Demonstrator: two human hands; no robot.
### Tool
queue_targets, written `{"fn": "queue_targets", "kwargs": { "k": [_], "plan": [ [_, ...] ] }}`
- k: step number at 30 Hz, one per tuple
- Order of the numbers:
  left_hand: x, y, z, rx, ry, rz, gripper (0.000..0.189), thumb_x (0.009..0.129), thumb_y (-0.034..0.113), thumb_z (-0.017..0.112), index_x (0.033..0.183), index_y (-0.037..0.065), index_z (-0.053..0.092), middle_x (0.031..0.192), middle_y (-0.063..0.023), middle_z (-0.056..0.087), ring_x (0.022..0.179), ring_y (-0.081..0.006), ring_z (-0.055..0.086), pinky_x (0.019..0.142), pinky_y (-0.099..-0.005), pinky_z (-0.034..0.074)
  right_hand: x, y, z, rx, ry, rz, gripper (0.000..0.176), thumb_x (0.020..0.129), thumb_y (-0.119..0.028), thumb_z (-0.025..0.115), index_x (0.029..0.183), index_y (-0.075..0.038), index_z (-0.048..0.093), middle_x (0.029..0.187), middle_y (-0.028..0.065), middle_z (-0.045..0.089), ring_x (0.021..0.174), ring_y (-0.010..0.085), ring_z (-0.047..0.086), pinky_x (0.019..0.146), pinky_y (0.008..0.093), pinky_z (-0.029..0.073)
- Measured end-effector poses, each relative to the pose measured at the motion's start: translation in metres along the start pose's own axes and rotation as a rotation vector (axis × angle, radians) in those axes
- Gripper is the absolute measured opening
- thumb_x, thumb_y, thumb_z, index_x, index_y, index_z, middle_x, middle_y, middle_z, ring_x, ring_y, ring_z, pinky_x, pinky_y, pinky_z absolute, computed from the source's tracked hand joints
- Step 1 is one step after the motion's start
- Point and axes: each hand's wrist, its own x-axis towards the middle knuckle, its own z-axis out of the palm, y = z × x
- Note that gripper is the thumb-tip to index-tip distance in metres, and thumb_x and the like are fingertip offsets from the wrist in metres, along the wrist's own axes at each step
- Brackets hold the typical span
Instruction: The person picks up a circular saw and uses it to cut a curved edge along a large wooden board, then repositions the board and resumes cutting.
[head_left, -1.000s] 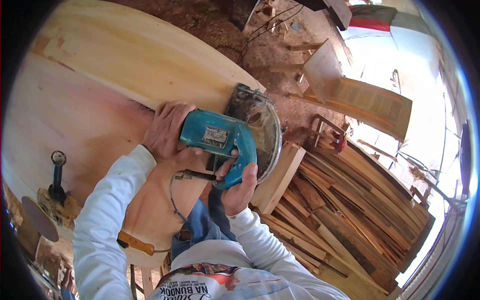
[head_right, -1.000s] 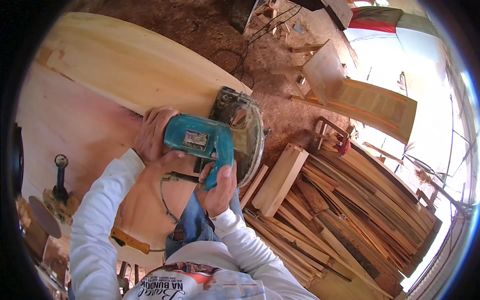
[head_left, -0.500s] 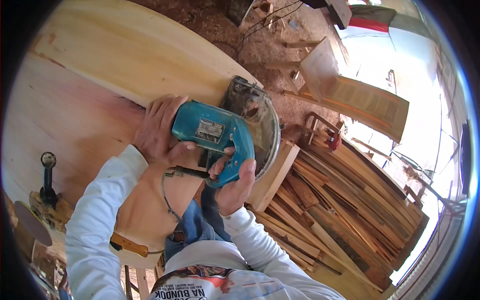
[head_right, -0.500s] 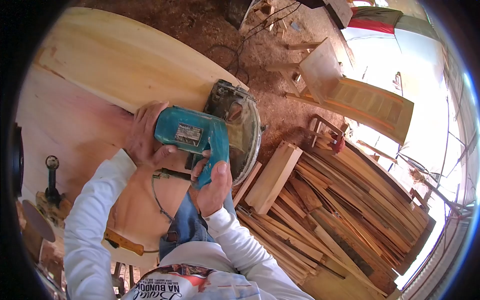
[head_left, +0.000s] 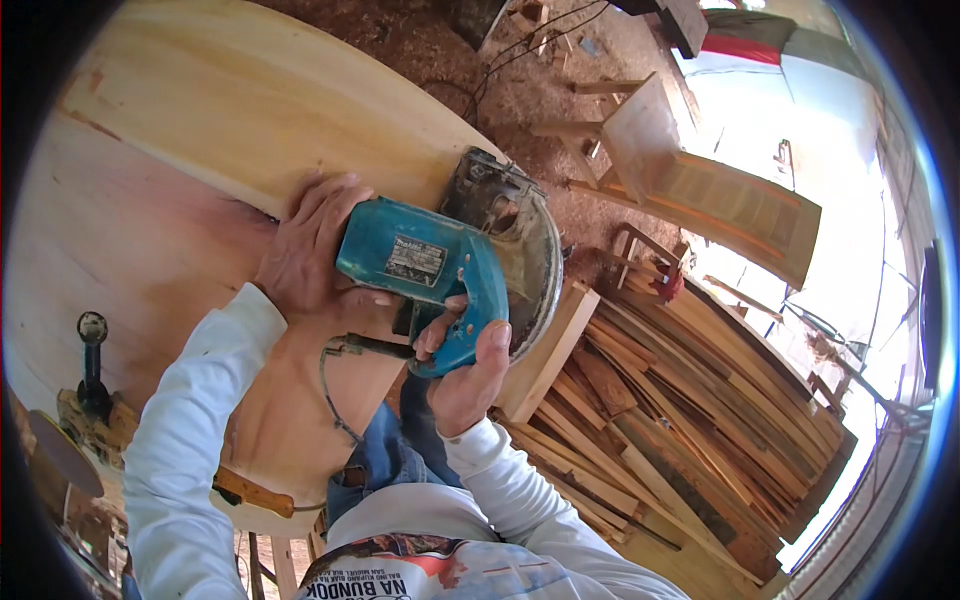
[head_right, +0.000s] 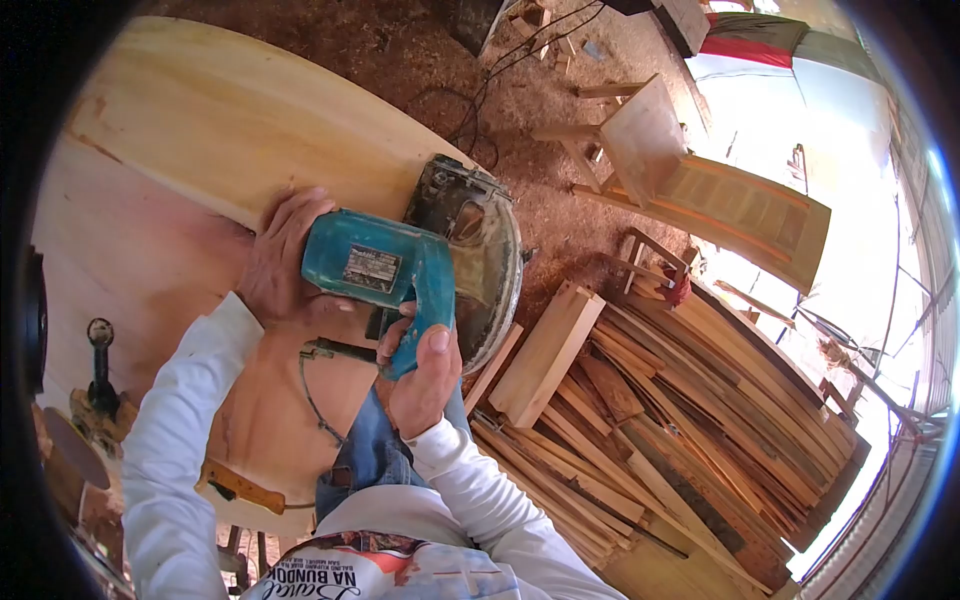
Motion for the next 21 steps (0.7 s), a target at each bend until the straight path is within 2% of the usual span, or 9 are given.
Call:
{"fn": "queue_targets", "kwargs": {
  "k": [4,7,10,21],
  "plan": [
    [0.001,0.002,-0.002,-0.003,0.033,-0.013,0.111,0.076,0.077,0.069,0.145,-0.005,0.041,0.138,-0.0244,0.056,0.136,-0.0425,0.05,0.12,-0.0591,0.028,0.003,0.001,-0.002,0.073,-0.027,0.003,0.068,0.098,-0.065,0.053,0.123,-0.002,0.058,0.082,0.008,0.059,0.07,0.0165,0.056,0.062,0.0286,0.045],
    [0.003,0.003,-0.003,-0.006,0.033,-0.022,0.11,0.077,0.076,0.069,0.146,-0.005,0.041,0.139,-0.0247,0.056,0.136,-0.042,0.05,0.12,-0.0586,0.028,0.003,-0.002,0.0,0.087,-0.031,0.013,0.069,0.097,-0.066,0.055,0.123,-0.002,0.058,0.083,0.0077,0.059,0.07,0.0161,0.055,0.061,0.0285,0.045],
    [0.003,0.003,-0.003,-0.005,0.028,-0.027,0.109,0.078,0.075,0.069,0.146,-0.005,0.041,0.139,-0.0248,0.055,0.135,-0.0421,0.051,0.12,-0.0584,0.028,0.004,-0.003,0.004,0.021,-0.021,0.01,0.067,0.101,-0.069,0.041,0.117,-0.007,0.056,0.075,0.0079,0.056,0.069,0.019,0.055,0.066,0.0326,0.045],
    [0.007,0.006,-0.008,-0.058,0.029,-0.052,0.108,0.077,0.069,0.075,0.147,-0.005,0.04,0.139,-0.0262,0.053,0.134,-0.0448,0.05,0.119,-0.059,0.029,0.003,-0.006,0.01,0.021,-0.032,0.018,0.067,0.101,-0.07,0.042,0.117,-0.007,0.056,0.076,0.0071,0.057,0.071,0.019,0.055,0.067,0.0327,0.045]
  ]
}}
